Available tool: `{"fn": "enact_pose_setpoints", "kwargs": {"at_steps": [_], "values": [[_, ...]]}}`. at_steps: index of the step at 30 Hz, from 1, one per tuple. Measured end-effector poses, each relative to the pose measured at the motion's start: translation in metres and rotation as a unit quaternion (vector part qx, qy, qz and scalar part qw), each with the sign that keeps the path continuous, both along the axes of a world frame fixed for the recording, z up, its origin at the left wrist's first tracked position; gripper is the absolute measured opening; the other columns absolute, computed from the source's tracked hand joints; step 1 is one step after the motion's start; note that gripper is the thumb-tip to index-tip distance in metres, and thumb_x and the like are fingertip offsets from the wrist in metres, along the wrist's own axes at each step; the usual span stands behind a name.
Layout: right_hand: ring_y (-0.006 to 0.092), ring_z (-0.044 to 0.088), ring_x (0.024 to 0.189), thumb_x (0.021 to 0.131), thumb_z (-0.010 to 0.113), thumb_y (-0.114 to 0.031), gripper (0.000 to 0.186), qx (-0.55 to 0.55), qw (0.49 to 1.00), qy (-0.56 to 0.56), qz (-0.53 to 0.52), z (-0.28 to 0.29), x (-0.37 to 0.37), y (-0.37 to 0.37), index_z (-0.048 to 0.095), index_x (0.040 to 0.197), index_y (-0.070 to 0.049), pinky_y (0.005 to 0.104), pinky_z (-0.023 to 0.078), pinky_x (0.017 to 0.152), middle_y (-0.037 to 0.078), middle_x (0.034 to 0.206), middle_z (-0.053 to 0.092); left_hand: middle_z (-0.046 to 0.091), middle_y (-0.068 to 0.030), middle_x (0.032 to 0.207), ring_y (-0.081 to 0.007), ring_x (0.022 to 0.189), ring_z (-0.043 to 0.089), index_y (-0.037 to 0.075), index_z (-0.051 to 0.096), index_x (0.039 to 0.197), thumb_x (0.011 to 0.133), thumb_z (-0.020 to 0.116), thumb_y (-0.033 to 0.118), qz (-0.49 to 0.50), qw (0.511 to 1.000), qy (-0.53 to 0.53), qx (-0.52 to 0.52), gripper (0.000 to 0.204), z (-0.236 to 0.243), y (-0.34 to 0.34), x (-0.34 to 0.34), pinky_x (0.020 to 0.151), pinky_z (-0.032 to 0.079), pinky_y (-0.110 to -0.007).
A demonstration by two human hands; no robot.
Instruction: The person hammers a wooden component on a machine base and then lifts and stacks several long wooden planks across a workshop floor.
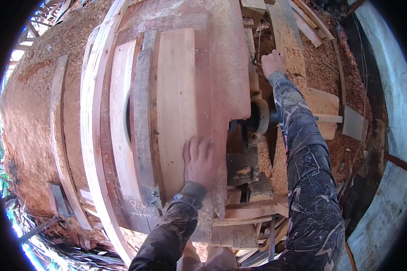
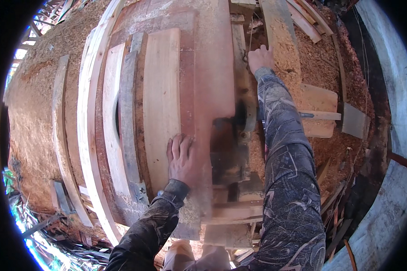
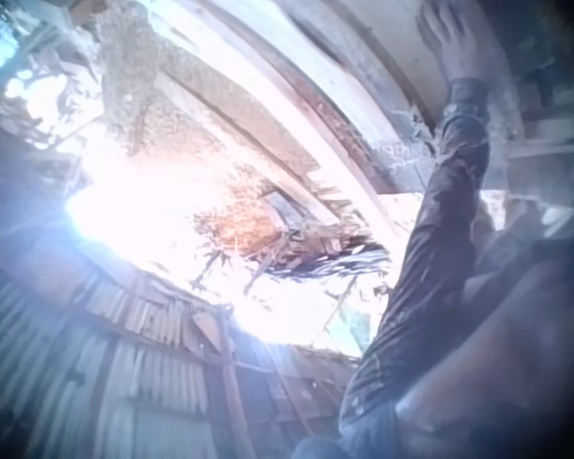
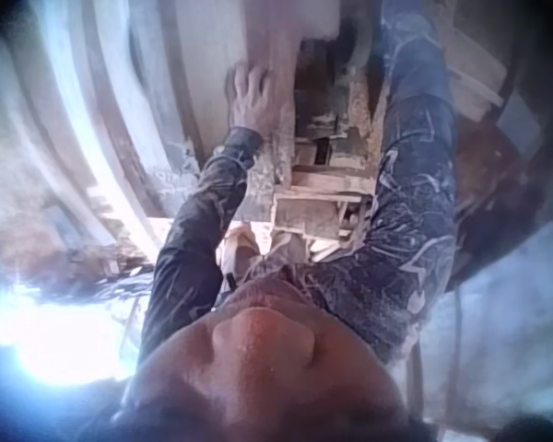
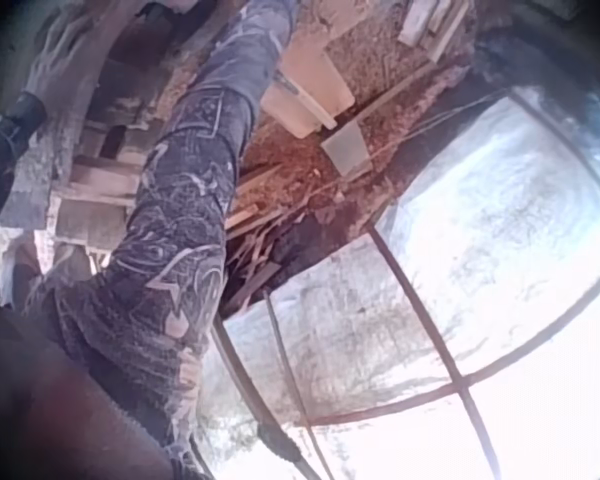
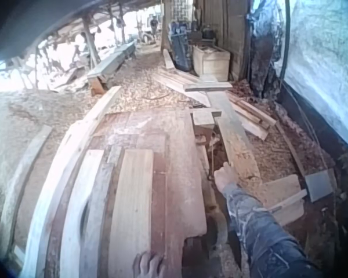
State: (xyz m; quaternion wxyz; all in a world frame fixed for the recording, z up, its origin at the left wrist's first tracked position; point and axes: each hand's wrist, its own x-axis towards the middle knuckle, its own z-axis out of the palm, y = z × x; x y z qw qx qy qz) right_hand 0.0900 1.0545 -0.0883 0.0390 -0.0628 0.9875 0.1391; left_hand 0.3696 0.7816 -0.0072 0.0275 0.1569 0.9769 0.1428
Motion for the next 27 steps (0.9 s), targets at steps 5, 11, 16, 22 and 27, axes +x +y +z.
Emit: {"fn": "enact_pose_setpoints", "kwargs": {"at_steps": [5, 11, 16, 22, 27], "values": [[0.0212, 0.057, 0.101, 0.085, 0.050, -0.017, 0.023, 0.000, 1.000, -0.003, -0.003, 0.002, 0.000, -0.002, 0.073, 0.085, -0.015, 0.0421, 0.035, 0.092, 0.005, 0.088, 0.070, 0.045, -0.0162, 0.121, -0.0365, 0.127, 0.033, -0.003, 0.055, 0.111, 0.079, 0.060, 0.021, 0.003, 1.000, 0.006, 0.000, 0.041, -0.001, 0.000, 0.000, 0.108, 0.024, -0.055], [0.0213, 0.057, 0.101, 0.086, 0.050, -0.017, 0.023, -0.003, 1.000, -0.001, -0.002, 0.002, -0.001, -0.002, 0.073, 0.086, -0.015, 0.0431, 0.034, 0.094, 0.005, 0.090, 0.070, 0.042, -0.0155, 0.125, -0.0361, 0.130, 0.030, 0.000, 0.052, 0.120, 0.071, 0.062, 0.015, 0.008, 1.000, -0.001, 0.014, 0.053, -0.004, -0.001, 0.001, 0.108, 0.025, -0.055], [0.0216, 0.057, 0.102, 0.086, 0.050, -0.017, 0.023, -0.017, 1.000, 0.003, -0.006, 0.005, 0.006, 0.003, 0.073, 0.086, -0.015, 0.0440, 0.034, 0.094, 0.006, 0.093, 0.070, 0.044, -0.0173, 0.121, -0.0384, 0.126, 0.033, -0.003, 0.055, 0.111, 0.076, 0.060, 0.017, -0.003, 1.000, 0.015, 0.012, 0.040, -0.002, 0.003, 0.002, 0.107, 0.025, -0.056], [0.0250, 0.059, 0.101, 0.083, 0.053, -0.017, 0.020, 0.002, 0.998, 0.025, -0.053, 0.042, 0.042, 0.047, 0.072, 0.086, -0.013, 0.0473, 0.036, 0.093, 0.007, 0.094, 0.070, 0.044, -0.0134, 0.124, -0.0354, 0.129, 0.032, 0.003, 0.055, 0.115, 0.071, 0.062, 0.015, 0.004, 0.998, 0.051, -0.038, 0.045, -0.015, -0.002, 0.012, 0.107, 0.027, -0.054], [0.0287, 0.045, 0.125, 0.083, 0.059, -0.020, 0.045, -0.063, 0.968, 0.015, -0.243, 0.152, 0.134, 0.104, 0.053, 0.127, -0.009, 0.0416, 0.033, 0.105, 0.011, 0.128, 0.055, 0.046, -0.0141, 0.119, -0.0348, 0.126, 0.034, 0.000, 0.055, 0.111, 0.076, 0.056, 0.013, 0.009, 0.996, 0.085, -0.013, 0.037, -0.003, 0.009, 0.018, 0.107, 0.027, -0.052]]}}
